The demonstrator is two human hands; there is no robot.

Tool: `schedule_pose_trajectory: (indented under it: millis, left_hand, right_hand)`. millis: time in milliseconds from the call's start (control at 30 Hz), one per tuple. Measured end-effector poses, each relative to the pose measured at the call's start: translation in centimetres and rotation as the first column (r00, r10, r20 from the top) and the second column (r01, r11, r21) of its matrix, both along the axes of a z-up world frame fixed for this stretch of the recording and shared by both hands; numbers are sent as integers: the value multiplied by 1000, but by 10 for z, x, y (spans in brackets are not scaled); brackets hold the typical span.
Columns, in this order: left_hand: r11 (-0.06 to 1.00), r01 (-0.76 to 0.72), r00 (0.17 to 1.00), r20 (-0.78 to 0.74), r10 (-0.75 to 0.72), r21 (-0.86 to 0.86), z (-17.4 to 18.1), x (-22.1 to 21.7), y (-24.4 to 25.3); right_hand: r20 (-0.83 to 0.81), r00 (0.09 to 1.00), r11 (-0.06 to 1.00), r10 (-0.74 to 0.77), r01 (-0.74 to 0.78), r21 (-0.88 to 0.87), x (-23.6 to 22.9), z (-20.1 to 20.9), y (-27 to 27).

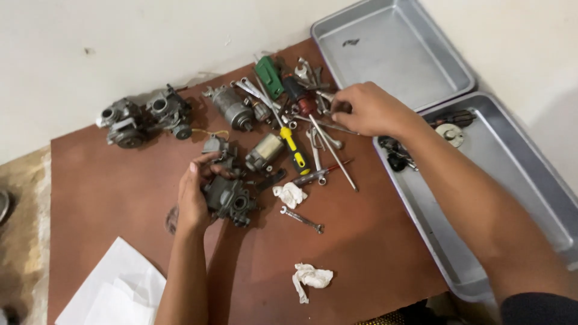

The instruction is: The person assembles a small engine component on a workbench. They use a screwdriver to tighten screws, rotate the part to check alignment, and place small screws into a metal tray. The person also handles a wrench and a cloth during the process.

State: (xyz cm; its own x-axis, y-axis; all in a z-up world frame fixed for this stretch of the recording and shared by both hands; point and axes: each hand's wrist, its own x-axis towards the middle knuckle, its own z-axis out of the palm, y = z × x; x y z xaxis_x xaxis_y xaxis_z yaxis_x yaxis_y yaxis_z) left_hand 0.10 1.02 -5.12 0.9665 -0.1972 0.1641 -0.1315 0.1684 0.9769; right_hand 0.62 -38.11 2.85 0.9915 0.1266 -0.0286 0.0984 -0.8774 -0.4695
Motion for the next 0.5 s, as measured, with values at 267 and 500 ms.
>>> schedule_pose_trajectory:
  millis: [267,500]
  left_hand:
    - [999,7,1000,8,-7,-34,-6,2,3]
    - [996,63,994,88,-68,55,0,1,1]
  right_hand:
    - [-120,867,872,484,-465,155,-50,-13,72]
    - [-62,757,758,650,-652,-10,-47,-71,82]
